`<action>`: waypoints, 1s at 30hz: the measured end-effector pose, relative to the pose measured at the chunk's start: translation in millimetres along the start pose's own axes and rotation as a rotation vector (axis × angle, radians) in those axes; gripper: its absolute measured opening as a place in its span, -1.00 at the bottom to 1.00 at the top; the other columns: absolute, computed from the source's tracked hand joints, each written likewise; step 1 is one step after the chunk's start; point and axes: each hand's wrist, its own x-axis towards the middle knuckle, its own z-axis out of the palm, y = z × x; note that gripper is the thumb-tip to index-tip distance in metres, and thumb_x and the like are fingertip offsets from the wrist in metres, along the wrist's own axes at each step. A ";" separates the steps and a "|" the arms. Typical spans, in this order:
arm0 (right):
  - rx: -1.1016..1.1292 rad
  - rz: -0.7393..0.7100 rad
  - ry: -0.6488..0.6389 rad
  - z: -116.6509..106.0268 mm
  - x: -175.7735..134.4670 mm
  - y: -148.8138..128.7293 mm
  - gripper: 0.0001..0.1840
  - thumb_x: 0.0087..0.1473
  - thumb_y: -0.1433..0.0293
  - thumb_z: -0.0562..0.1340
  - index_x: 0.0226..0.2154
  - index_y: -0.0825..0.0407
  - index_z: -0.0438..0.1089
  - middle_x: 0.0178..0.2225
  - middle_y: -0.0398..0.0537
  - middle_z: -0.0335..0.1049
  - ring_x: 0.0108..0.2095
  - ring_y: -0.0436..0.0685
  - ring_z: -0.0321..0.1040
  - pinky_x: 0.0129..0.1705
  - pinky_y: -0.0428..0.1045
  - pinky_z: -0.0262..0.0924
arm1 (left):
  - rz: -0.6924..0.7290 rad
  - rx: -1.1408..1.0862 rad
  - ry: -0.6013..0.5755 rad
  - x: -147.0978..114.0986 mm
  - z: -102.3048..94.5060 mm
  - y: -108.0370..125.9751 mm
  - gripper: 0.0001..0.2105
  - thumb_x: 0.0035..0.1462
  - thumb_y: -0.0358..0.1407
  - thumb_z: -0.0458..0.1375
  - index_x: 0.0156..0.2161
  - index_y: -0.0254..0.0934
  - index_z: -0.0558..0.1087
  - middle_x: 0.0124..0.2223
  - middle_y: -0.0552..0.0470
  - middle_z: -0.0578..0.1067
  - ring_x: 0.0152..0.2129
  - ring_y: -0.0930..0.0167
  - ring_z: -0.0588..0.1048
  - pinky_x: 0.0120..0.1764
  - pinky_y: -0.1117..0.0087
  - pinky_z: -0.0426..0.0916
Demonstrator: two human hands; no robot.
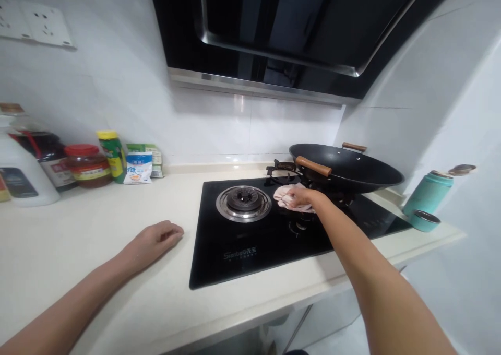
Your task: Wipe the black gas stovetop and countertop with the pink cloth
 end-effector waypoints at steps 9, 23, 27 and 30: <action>-0.075 -0.041 -0.025 -0.6 -2.7 -57.2 -0.44 -0.10 -0.05 0.36 -0.15 -0.03 0.57 -0.15 0.00 0.49 -0.16 0.23 0.42 -0.20 -0.03 0.21 | -0.006 -0.002 -0.001 -5.0 -5.6 9.5 -0.65 0.25 -0.05 0.01 -0.19 -0.20 0.57 -0.15 -0.04 0.62 -0.22 0.25 0.55 -0.15 0.28 0.39; 0.321 -0.337 0.335 67.1 -154.1 -170.6 -0.22 -0.05 -0.01 0.38 0.16 -0.09 0.25 0.03 0.00 0.38 0.01 0.23 0.32 0.03 0.08 0.16 | 0.010 -0.038 0.015 -0.1 -6.8 -6.0 -0.59 0.20 0.05 0.04 -0.17 -0.20 0.57 -0.11 -0.07 0.64 -0.17 0.18 0.57 -0.10 0.25 0.42; 0.348 -0.213 0.332 67.7 -173.7 -140.3 -0.12 -0.03 0.05 0.35 0.31 -0.17 0.14 0.20 0.01 0.32 0.11 0.30 0.31 0.11 0.11 0.16 | -0.015 -0.047 0.017 0.6 -8.9 -7.0 -0.56 0.17 0.09 0.05 -0.15 -0.19 0.58 -0.10 -0.09 0.64 -0.16 0.15 0.58 -0.08 0.22 0.44; 0.279 -0.141 0.352 71.1 -187.6 -94.4 -0.52 0.06 0.12 0.26 0.04 -0.13 0.44 0.07 -0.05 0.44 0.03 0.25 0.37 0.07 0.07 0.20 | -0.020 -0.041 0.006 0.6 -8.4 -6.1 -0.56 0.17 0.09 0.05 -0.15 -0.20 0.58 -0.10 -0.09 0.64 -0.16 0.16 0.58 -0.08 0.22 0.44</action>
